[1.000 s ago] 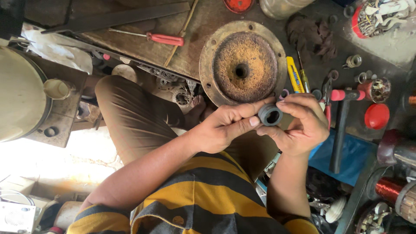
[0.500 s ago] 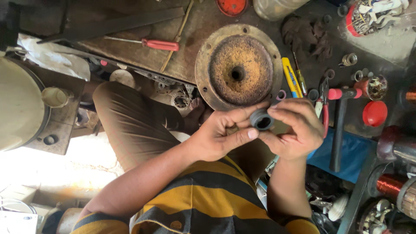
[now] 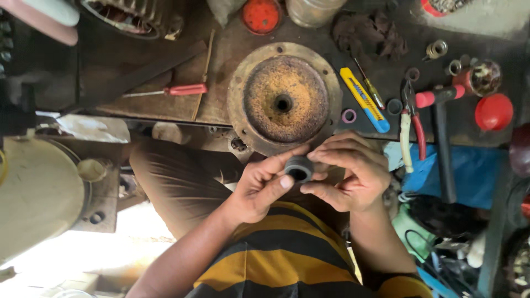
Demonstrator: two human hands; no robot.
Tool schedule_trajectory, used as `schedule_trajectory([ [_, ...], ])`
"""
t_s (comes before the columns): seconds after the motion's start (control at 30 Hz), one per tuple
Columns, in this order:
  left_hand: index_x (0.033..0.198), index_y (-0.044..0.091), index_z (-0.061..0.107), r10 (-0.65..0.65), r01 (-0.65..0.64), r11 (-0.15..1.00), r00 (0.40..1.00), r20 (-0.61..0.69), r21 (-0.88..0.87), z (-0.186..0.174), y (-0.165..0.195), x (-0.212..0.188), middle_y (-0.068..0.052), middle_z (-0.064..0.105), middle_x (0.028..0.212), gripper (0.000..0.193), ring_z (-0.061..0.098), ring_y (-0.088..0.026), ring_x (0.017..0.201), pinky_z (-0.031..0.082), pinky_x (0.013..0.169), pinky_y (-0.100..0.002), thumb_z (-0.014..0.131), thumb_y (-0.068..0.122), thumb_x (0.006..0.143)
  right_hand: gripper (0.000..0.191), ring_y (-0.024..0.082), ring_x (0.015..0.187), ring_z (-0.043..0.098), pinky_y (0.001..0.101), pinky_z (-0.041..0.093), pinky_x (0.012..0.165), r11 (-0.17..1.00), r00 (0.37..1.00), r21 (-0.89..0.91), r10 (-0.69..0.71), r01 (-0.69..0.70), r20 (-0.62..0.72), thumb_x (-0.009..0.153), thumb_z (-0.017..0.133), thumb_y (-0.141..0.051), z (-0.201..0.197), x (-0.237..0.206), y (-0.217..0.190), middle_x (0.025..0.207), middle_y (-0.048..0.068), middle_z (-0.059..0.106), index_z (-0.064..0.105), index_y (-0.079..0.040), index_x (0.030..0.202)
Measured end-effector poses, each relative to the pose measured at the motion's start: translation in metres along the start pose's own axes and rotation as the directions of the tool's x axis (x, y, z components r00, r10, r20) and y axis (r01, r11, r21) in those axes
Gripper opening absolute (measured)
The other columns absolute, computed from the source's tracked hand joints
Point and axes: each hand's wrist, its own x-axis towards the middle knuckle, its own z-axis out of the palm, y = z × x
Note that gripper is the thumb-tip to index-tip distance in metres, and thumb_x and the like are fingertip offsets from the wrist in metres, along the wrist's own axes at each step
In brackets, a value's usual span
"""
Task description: The person works on a circular metal part, using a screwdriver and pliers to remove a small ring, then uses a hammer to tap a cylindrical piece into place. They continue to adjust and fit the components by hand.
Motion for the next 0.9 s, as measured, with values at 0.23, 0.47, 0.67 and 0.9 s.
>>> schedule_trajectory([
  [0.23,0.161,-0.007,0.034,0.008,-0.009,0.997,1.000,-0.012,-0.082,-0.003,-0.009,-0.004,-0.018,0.065,0.140,0.056,0.061,-0.025,0.135,0.043,0.121,-0.038,0.053,0.017,0.113,0.044,0.026,0.090,0.074,0.0389,0.059,0.081,1.000,1.000,0.025,-0.001,0.001,0.005,0.073,0.095,-0.022,0.001,-0.003,-0.001,0.095,0.011,0.075,0.071,0.000,0.103],
  [0.47,0.162,-0.007,0.033,-0.020,0.018,0.990,1.000,-0.010,-0.138,-0.005,-0.013,-0.001,-0.017,0.054,0.153,0.059,0.052,-0.024,0.143,0.038,0.124,-0.038,0.053,0.019,0.113,0.046,0.026,0.090,0.074,0.0378,0.059,0.081,1.000,1.000,0.014,0.003,-0.002,-0.018,0.072,0.097,-0.020,0.000,-0.005,-0.004,0.097,0.010,0.074,0.070,-0.001,0.104],
  [0.67,0.161,-0.006,0.037,-0.017,0.022,0.990,0.999,-0.040,0.141,-0.009,-0.006,-0.001,-0.013,0.059,0.149,0.058,0.054,-0.018,0.137,0.040,0.120,-0.033,0.054,0.022,0.113,0.044,0.025,0.092,0.073,0.0377,0.059,0.083,1.000,1.000,0.016,0.006,-0.006,-0.016,0.071,0.096,-0.018,0.000,-0.006,-0.003,0.097,0.008,0.074,0.070,-0.002,0.102],
  [0.9,0.158,-0.003,0.041,0.050,-0.030,0.856,0.998,-0.026,0.516,-0.006,0.015,0.002,-0.009,0.071,0.127,0.053,0.065,-0.011,0.107,0.051,0.097,-0.025,0.058,0.013,0.110,0.040,0.027,0.095,0.073,0.0397,0.059,0.088,1.000,0.999,0.005,0.014,-0.014,-0.034,0.073,0.094,-0.014,0.001,-0.007,-0.001,0.100,0.010,0.073,0.070,-0.002,0.103],
])
